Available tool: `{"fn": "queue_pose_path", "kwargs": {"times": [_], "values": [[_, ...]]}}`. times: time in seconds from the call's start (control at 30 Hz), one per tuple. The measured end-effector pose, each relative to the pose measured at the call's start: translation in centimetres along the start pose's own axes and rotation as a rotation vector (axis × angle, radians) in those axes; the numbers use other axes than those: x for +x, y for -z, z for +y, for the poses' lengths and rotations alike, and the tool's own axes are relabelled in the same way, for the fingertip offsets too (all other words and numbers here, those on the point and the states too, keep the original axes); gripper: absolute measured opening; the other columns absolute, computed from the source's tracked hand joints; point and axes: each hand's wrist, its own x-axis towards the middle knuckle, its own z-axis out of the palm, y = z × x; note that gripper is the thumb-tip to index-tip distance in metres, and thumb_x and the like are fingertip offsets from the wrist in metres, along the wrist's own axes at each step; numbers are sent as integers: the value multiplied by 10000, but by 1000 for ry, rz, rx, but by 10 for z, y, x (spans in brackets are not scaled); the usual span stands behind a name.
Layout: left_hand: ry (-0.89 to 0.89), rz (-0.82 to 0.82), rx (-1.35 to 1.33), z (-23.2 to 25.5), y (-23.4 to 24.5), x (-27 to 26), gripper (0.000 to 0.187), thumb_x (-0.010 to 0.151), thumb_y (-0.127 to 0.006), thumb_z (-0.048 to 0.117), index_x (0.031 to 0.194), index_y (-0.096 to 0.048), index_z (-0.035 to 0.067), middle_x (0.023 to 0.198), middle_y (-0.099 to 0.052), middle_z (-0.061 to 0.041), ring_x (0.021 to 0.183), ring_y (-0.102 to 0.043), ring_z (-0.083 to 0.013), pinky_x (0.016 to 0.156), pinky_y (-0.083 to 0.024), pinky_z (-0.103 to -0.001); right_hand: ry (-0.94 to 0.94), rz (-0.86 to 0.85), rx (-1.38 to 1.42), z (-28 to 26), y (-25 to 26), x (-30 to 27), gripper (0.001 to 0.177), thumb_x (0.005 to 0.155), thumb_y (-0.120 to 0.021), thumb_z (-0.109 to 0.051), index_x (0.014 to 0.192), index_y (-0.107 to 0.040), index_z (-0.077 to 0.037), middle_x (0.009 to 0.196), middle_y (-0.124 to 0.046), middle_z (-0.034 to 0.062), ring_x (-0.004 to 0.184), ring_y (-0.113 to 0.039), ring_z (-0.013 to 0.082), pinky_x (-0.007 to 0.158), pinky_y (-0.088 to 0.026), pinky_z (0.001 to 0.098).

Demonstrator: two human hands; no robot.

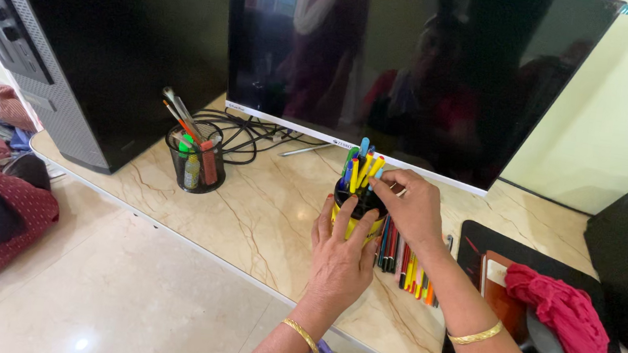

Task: The person wipes a brown notebook with a pink cloth, then removes pens and markers from a yellow container, places them on the desk, and wipes the container with the cloth.

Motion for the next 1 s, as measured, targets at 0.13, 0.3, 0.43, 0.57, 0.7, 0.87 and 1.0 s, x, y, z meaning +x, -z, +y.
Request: {"fn": "queue_pose_path", "kwargs": {"times": [0.13,0.3,0.43,0.57,0.7,0.87,1.0], "values": [[8,7,-11,0,-1,1,456,914,-667,172,1365,-615,134,1512,-446,-189,1471,-282,-485,1144,-282,-600,43,128,51,-5,2,2,192,911,-782,-175,948,-745,9,848,-722,70,698,-645,112,637,-509,270],[2,5,-7,0,0,0,463,921,-660,177,1380,-611,139,1518,-442,-186,1469,-279,-486,1155,-275,-602,47,246,291,-14,31,17,144,990,-740,-129,1003,-728,14,833,-696,37,705,-589,68,634,-464,219],[-35,38,43,2,3,1,495,911,-661,191,1396,-599,114,1524,-433,-192,1438,-304,-475,1137,-273,-608,69,289,385,-10,67,20,149,1056,-678,-125,989,-705,7,855,-698,31,773,-674,72,673,-574,227],[-113,101,126,7,7,-5,464,917,-659,194,1367,-610,93,1487,-491,-165,1382,-387,-416,1091,-315,-586,-137,250,509,17,90,11,162,1040,-691,-135,966,-709,8,813,-703,74,711,-688,125,641,-579,257],[-294,24,58,11,9,-13,355,950,-649,157,1292,-653,63,1374,-610,-103,1332,-501,-356,1087,-411,-503,-421,47,429,62,91,-6,191,978,-682,-158,934,-721,23,764,-710,96,645,-690,149,603,-584,268],[-512,-219,11,16,4,-16,336,913,-636,114,1228,-681,6,1310,-658,-122,1292,-563,-324,1099,-450,-440,-539,-138,251,110,77,-25,261,931,-710,-188,944,-748,70,724,-707,121,597,-692,179,575,-586,297],[-583,-337,-19,20,0,-14,334,911,-625,133,1220,-685,21,1311,-670,-127,1339,-540,-340,1155,-402,-472,-547,-183,39,125,60,-30,256,916,-714,-195,1000,-763,42,751,-742,147,614,-726,192,573,-606,308]]}}
